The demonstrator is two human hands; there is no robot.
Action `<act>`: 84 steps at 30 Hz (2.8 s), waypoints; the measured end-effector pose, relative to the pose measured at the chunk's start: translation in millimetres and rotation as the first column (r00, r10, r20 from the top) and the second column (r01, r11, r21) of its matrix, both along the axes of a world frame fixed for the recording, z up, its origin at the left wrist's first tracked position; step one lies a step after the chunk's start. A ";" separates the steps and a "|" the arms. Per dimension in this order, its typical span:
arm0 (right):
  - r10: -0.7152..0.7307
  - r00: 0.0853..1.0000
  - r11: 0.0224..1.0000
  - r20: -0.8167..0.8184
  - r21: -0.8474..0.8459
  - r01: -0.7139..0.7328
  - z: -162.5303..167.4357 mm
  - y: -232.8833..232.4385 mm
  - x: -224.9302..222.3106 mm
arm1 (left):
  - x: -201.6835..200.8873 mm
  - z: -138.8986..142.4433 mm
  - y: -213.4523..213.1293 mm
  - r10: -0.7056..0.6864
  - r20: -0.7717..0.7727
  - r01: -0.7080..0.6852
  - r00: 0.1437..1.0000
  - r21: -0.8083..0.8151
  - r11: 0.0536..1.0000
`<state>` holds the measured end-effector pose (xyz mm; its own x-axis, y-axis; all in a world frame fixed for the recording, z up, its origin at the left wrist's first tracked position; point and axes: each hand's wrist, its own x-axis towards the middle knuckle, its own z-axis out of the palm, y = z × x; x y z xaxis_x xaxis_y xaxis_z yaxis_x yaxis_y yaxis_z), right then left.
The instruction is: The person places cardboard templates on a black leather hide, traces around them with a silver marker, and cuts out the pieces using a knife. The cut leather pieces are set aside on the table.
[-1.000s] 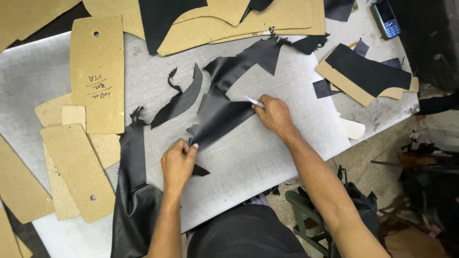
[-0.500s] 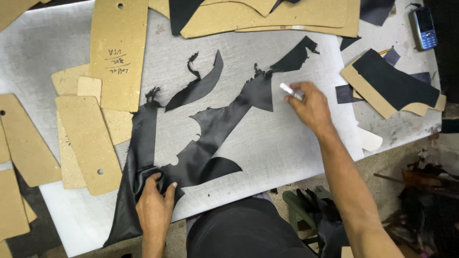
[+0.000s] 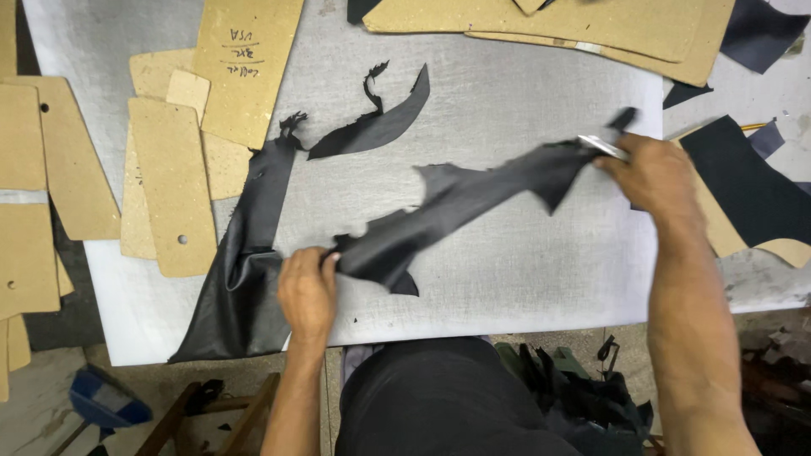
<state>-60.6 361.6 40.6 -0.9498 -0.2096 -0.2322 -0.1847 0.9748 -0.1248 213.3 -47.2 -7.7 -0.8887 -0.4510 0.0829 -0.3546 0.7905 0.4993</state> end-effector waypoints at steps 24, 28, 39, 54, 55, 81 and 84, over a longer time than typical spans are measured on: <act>0.270 0.953 0.865 0.138 -0.470 -0.177 -33.9 -130.3 216.7 | 9.0 7.6 -8.5 0.118 0.171 -0.121 0.978 0.004 0.993; 0.214 0.945 0.906 0.249 -0.412 -0.097 -27.6 -155.5 228.7 | 11.0 5.0 -18.0 0.105 0.135 -0.111 0.985 0.040 0.993; -0.063 0.895 0.982 0.443 -0.134 0.136 -43.4 -169.4 236.4 | 24.5 9.3 -47.1 -0.119 0.023 0.114 0.993 0.140 0.984; -0.473 0.877 0.880 -0.083 0.008 0.475 -42.0 -145.6 216.9 | 12.8 43.7 -141.3 -0.233 -0.029 0.235 0.972 0.124 0.964; -0.421 0.873 0.899 -0.244 0.011 0.437 -49.3 -150.0 220.5 | 3.2 47.8 -163.6 -0.131 -0.059 0.134 0.990 0.055 0.989; -0.281 0.773 0.942 -0.568 -0.012 0.334 -72.0 -159.8 227.1 | 65.2 45.9 -284.8 0.100 0.127 -0.057 0.987 -0.310 0.949; -0.252 0.765 0.939 -0.592 0.043 0.342 -71.6 -161.7 226.7 | 65.5 35.3 -285.3 0.180 0.139 -0.145 0.974 -0.232 0.962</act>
<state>166.1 200.0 -31.0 -0.9253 0.0967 0.3668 0.1237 0.9910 0.0508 278.9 -332.5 27.5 -0.8145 -0.5770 0.0605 -0.5476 0.7991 0.2481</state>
